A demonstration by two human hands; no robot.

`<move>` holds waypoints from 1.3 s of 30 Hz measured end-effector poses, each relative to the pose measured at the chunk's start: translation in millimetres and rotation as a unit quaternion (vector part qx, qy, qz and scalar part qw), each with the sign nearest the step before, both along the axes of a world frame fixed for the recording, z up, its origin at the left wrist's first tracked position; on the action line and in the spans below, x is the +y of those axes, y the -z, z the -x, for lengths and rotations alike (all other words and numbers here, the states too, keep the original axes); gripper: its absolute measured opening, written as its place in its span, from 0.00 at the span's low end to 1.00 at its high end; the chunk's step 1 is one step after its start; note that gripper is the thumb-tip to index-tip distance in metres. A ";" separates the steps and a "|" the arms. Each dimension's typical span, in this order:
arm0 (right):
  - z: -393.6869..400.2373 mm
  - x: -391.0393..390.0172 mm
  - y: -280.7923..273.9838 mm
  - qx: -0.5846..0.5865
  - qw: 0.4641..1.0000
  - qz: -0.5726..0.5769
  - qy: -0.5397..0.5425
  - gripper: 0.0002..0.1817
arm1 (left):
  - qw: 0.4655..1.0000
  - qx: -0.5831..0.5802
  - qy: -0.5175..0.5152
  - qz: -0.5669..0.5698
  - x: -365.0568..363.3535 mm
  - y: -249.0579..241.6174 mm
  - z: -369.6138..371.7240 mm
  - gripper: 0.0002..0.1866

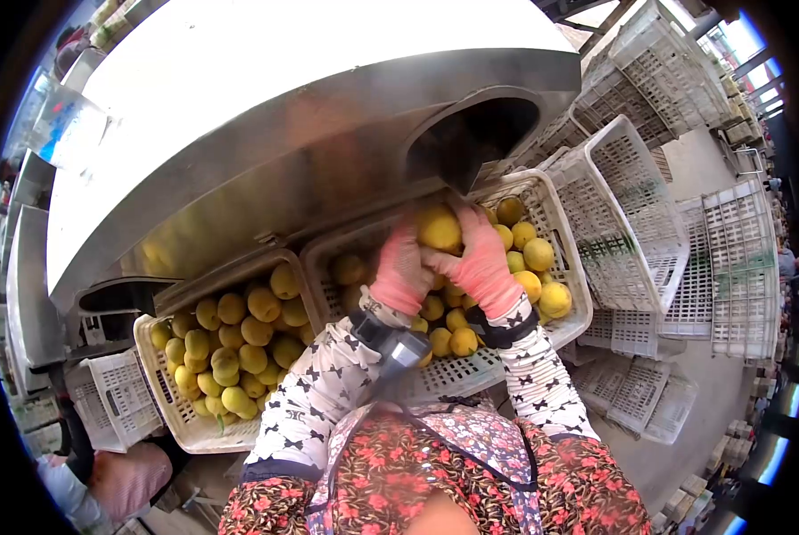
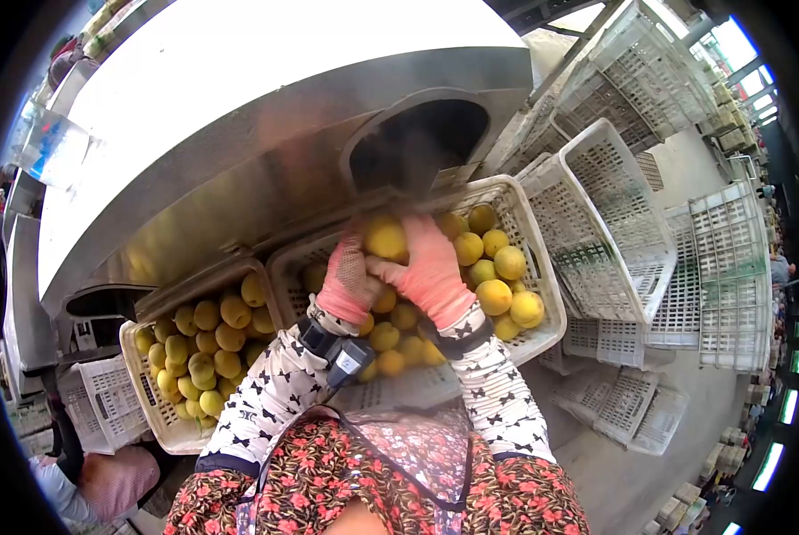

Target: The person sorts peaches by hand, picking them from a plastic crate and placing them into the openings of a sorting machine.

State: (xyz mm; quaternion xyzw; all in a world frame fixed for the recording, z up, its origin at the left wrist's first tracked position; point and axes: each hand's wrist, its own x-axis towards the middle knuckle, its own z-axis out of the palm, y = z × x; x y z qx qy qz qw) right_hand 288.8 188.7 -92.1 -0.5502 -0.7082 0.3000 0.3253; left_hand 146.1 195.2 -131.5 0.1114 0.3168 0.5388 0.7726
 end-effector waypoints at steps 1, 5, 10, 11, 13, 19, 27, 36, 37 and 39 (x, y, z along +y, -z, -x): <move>-2.3 -2.7 0.9 0.039 0.999 -0.012 0.006 0.47 | 0.989 0.091 -0.021 -0.118 -3.6 11.0 -6.0 0.19; -6.6 -6.8 4.0 0.321 0.941 0.107 0.018 0.45 | 0.983 0.023 -0.006 -0.184 -6.0 -17.8 -6.7 0.20; 1.7 54.1 8.9 -0.192 0.940 -0.242 0.147 0.38 | 0.963 0.211 -0.066 -0.156 -6.6 21.0 9.1 0.18; 0.4 86.7 40.9 -0.327 0.882 -0.294 0.170 0.42 | 0.948 0.280 -0.051 -0.145 -13.0 52.1 20.9 0.18; 27.7 108.1 -34.2 -0.297 0.941 0.010 0.162 0.37 | 0.902 0.418 -0.007 -0.106 -25.4 81.7 34.2 0.19; -77.5 53.6 22.6 -0.005 0.977 -0.133 0.168 0.30 | 0.780 0.618 0.095 -0.025 -55.5 185.9 39.7 0.23; -121.2 40.7 156.1 -0.487 0.867 0.091 -0.052 0.38 | 0.328 0.860 0.256 -0.295 -54.1 239.0 32.3 0.20; -155.5 39.8 120.0 -0.116 0.971 0.187 -0.091 0.42 | 0.321 0.874 0.310 -0.194 -34.9 209.8 30.8 0.24; -158.3 28.6 111.7 0.062 0.961 0.260 -0.072 0.46 | 0.390 0.851 0.307 -0.173 -31.9 211.3 33.4 0.24; -149.0 10.0 79.0 0.365 0.871 0.327 -0.046 0.51 | 0.521 0.791 0.291 -0.131 -24.9 215.8 45.0 0.25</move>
